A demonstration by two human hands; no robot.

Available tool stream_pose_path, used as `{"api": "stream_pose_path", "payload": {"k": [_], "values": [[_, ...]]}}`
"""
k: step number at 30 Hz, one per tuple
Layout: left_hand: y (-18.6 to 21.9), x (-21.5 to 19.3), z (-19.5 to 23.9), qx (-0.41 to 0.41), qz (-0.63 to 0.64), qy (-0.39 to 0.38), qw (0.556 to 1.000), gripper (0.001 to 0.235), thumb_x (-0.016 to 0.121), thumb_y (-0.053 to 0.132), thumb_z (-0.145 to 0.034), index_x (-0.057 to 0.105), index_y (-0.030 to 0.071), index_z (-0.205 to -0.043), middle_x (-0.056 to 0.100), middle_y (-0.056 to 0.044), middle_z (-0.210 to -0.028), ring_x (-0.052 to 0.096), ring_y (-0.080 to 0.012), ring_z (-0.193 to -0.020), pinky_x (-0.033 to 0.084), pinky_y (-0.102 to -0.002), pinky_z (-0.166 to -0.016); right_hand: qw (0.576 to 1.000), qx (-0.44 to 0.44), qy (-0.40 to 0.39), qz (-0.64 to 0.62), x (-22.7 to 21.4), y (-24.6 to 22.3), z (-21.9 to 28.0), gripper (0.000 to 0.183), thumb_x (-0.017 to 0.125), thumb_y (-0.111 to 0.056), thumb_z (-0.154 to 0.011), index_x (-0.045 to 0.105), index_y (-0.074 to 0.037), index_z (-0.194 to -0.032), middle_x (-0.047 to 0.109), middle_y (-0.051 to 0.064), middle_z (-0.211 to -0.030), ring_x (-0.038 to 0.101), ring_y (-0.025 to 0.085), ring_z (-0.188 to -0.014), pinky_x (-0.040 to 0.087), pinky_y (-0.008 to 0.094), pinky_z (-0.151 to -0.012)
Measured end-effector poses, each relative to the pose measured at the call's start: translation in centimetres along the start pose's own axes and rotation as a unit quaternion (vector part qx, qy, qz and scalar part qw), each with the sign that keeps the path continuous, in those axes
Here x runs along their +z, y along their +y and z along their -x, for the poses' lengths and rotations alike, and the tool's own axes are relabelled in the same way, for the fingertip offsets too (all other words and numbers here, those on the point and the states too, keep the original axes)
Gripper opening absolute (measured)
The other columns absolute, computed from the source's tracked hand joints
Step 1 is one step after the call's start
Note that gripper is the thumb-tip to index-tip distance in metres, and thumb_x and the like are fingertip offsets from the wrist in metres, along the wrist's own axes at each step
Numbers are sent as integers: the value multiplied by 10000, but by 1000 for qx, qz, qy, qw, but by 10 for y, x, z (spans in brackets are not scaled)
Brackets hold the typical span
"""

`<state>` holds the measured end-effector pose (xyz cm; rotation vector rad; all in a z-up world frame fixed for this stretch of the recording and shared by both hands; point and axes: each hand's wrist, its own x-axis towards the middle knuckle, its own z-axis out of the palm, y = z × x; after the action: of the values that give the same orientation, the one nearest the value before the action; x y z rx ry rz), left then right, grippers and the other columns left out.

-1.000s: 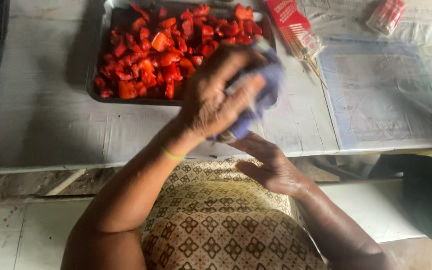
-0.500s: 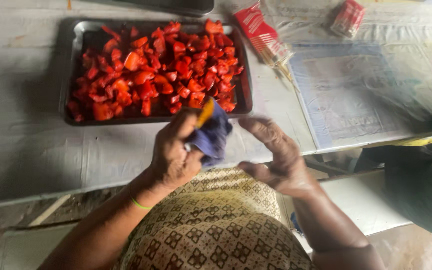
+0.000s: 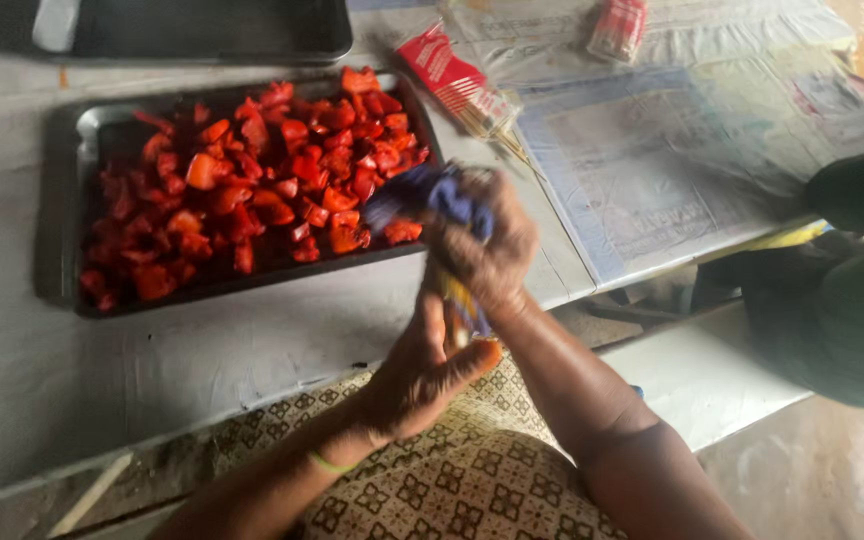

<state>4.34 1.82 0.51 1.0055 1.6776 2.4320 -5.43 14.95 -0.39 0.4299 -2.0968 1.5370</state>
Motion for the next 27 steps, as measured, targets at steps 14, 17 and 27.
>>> {"api": "stream_pose_path", "payload": {"k": [14,17,27], "values": [[21,-50,39,-57,-334,-22,941,634,672,327,-964,446,-7,-1452,520,-256,-1491,533,-350,-1390,525,-432,-1119,972,-180,-89,121,-29,58,-8,309,816,-115,-904,681,-34,-1169,703,162,-1087,723,300,-997,602,411,-846],[38,-91,58,40,-532,82,842,579,757,182,-920,503,-48,-1387,541,-273,-1452,581,-408,-1345,514,-434,-1133,941,-288,27,175,-77,114,-63,204,835,-46,-898,687,2,-1030,690,120,-1001,682,297,-907,542,394,-768],[65,-170,157,-55,-722,294,624,428,783,4,-1002,557,-121,-1343,436,-259,-1534,518,-384,-1388,483,-443,-1174,851,-81,158,495,-194,208,-145,286,755,-208,-902,728,-188,-1186,700,11,-1177,639,217,-1164,594,368,-965]]}}
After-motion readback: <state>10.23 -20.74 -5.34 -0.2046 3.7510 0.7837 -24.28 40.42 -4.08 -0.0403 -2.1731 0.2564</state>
